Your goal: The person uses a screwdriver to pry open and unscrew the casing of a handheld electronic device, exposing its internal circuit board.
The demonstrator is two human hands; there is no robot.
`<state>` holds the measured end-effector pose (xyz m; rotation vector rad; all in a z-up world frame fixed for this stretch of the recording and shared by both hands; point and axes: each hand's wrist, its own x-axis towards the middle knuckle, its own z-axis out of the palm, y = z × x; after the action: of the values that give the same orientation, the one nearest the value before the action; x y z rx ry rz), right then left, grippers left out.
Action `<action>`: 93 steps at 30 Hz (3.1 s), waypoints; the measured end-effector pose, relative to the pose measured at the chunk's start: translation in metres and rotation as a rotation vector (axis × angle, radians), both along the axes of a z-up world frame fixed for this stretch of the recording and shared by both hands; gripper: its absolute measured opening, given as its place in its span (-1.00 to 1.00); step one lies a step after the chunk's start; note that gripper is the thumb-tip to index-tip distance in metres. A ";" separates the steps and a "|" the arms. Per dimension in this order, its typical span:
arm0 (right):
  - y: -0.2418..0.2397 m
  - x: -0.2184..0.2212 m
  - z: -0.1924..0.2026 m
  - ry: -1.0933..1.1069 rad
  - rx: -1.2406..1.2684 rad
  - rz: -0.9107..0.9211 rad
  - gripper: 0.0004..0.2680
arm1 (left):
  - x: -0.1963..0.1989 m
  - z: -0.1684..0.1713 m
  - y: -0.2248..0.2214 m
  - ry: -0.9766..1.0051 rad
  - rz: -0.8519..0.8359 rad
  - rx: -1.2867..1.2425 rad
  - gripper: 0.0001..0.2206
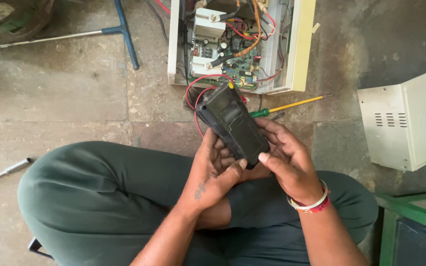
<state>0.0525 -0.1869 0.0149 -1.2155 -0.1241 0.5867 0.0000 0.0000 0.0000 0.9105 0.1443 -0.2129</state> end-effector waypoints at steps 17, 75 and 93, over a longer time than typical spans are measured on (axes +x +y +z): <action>-0.004 0.000 -0.004 -0.123 -0.112 0.008 -0.53 | 0.006 -0.012 -0.007 0.026 -0.034 0.056 -0.13; -0.010 -0.017 0.018 -0.159 -0.248 0.051 -0.42 | -0.005 -0.001 -0.006 0.111 -0.052 -0.164 -0.36; -0.034 0.000 0.008 -0.367 -0.337 0.198 -0.54 | 0.006 -0.038 -0.007 0.169 0.156 -0.187 -0.37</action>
<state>0.0528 -0.2211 0.0226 -1.6451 -0.4744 0.5646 0.0063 -0.0071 -0.0380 0.6907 0.3453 -0.1556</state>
